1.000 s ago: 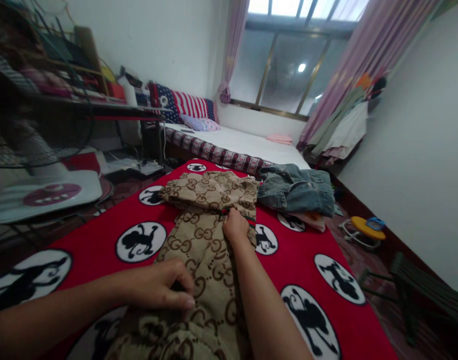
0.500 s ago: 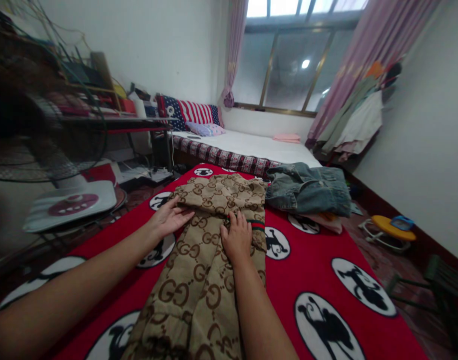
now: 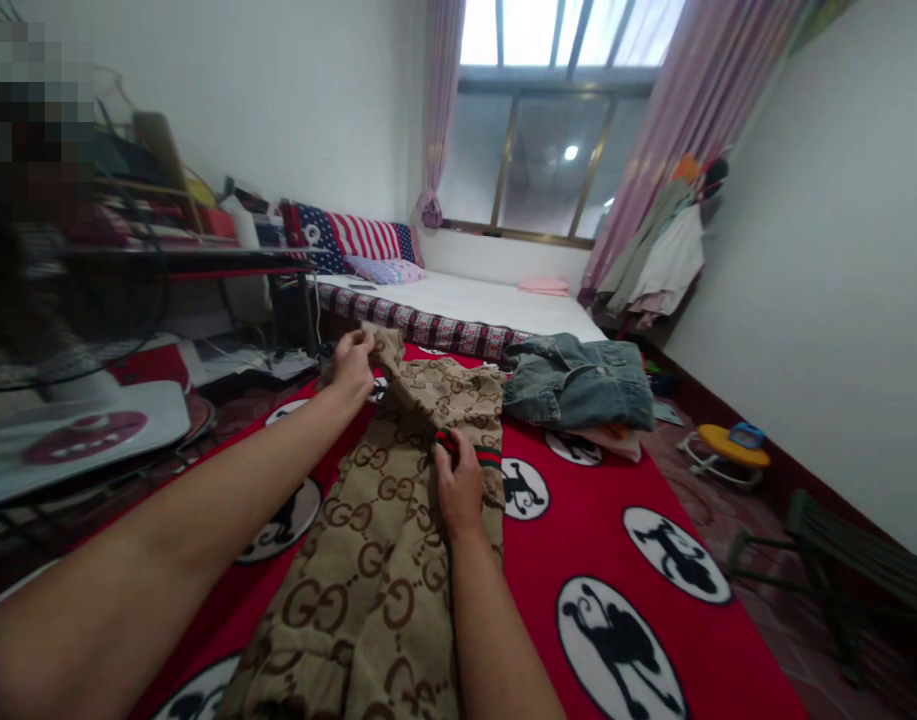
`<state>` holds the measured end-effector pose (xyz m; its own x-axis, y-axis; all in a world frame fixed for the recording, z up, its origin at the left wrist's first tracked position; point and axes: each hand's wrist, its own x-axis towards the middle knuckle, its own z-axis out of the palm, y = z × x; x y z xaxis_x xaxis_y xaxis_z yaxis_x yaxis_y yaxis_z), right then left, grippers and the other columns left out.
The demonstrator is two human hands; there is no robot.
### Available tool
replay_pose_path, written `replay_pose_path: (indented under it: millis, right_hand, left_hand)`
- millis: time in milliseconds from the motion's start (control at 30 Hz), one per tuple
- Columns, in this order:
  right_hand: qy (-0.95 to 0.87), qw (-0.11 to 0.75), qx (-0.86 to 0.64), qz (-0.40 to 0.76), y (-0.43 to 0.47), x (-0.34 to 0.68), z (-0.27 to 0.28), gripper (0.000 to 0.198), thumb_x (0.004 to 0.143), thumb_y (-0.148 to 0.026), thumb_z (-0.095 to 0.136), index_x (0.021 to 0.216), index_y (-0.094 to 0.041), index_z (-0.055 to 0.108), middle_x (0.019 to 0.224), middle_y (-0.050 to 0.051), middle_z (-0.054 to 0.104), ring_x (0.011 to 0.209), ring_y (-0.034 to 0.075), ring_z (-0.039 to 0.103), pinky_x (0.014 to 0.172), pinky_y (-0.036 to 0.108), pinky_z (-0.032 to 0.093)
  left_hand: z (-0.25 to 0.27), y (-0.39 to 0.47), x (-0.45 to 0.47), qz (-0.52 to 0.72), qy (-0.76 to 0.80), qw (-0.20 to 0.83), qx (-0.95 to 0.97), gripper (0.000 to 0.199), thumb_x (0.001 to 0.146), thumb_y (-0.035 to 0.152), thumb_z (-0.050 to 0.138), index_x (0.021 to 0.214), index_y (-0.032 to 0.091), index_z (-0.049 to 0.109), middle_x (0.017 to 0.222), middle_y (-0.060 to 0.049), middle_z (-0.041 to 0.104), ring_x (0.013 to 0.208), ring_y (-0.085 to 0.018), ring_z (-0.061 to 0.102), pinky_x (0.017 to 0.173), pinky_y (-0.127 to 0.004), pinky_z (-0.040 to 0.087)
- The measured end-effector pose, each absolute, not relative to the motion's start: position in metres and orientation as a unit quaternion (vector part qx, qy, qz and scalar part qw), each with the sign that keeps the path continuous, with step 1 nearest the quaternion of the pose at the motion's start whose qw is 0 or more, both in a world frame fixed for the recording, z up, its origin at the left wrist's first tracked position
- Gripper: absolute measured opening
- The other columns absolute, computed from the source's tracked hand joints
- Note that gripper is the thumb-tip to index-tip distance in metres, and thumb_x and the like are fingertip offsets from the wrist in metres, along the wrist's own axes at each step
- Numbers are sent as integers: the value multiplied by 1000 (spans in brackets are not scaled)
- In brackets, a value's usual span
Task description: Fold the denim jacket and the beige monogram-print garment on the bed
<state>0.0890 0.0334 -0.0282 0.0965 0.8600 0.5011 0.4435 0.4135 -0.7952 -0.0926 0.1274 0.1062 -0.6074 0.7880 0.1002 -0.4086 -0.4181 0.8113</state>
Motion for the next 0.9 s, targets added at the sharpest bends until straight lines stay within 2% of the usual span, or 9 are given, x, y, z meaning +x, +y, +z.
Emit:
replay_pose_path:
  millis: [67, 167, 267, 367, 500, 633, 700, 800, 900]
  right_hand:
    - [-551, 620, -487, 273, 37, 98, -27, 48, 91, -50, 43, 125, -17, 54, 128, 15, 59, 115, 23, 60, 97, 40, 47]
    - [-419, 701, -438, 376, 43, 119, -24, 54, 94, -56, 27, 129, -21, 48, 133, 15, 54, 113, 23, 62, 90, 39, 52]
    - [-385, 696, -393, 461, 45, 146, -17, 68, 93, -64, 8, 120, -23, 55, 128, 15, 60, 116, 25, 61, 88, 42, 52]
    - [-401, 656, -356, 531, 41, 166, -9, 75, 87, -75, 9, 110, -24, 58, 124, 17, 63, 116, 27, 61, 88, 48, 53]
    - [-397, 611, -398, 558, 34, 171, 2, 51, 89, -65, 34, 104, -23, 59, 121, 14, 66, 107, 26, 66, 84, 43, 55]
    - [-437, 563, -429, 555, 26, 169, 14, 35, 84, -49, 57, 106, -22, 61, 116, 11, 68, 95, 21, 69, 75, 31, 56]
    - [-488, 505, -462, 541, 22, 172, 22, 36, 81, -48, 63, 106, -21, 62, 109, 9, 69, 89, 19, 68, 68, 26, 54]
    - [-579, 390, -514, 498, 16, 177, 32, 47, 75, -47, 72, 112, -19, 61, 94, 7, 70, 76, 16, 66, 56, 21, 49]
    - [-653, 273, -513, 485, 13, 179, 37, 61, 68, -38, 78, 121, -16, 57, 74, 1, 66, 60, 13, 60, 47, 19, 43]
  left_hand:
    - [118, 110, -86, 755, 328, 383, 419, 15, 71, 10, 67, 77, 17, 56, 81, 2, 62, 76, -10, 61, 72, -18, 47]
    - [114, 70, -91, 510, 243, 453, 689, 20, 66, 20, 78, 73, 15, 60, 90, -5, 68, 83, -18, 64, 73, -24, 50]
    - [89, 37, -110, 239, 238, 529, 779, 23, 68, 33, 79, 72, 16, 63, 96, -10, 71, 93, -25, 66, 81, -33, 51]
    - [64, 22, -123, 88, 287, 500, 813, 22, 74, 37, 74, 76, 17, 66, 93, -9, 72, 92, -23, 66, 82, -30, 49]
    - [57, 3, -110, 181, 380, 340, 841, 27, 81, 41, 64, 90, 16, 67, 84, -5, 68, 80, -19, 63, 75, -28, 48]
    - [62, -35, -73, 234, 223, 275, 905, 51, 72, 41, 76, 119, 24, 64, 120, -7, 60, 112, -24, 55, 98, -34, 42]
    - [55, -53, -55, 207, 161, 245, 933, 68, 66, 34, 80, 130, 28, 57, 129, -8, 55, 116, -26, 52, 101, -36, 41]
    - [38, -65, -39, 163, 156, 188, 956, 56, 66, 18, 71, 121, 27, 64, 113, -6, 62, 104, -25, 57, 94, -38, 44]
    - [35, -54, -45, 182, 167, 262, 933, 37, 66, 9, 61, 99, 21, 72, 95, -4, 67, 90, -21, 62, 83, -31, 46]
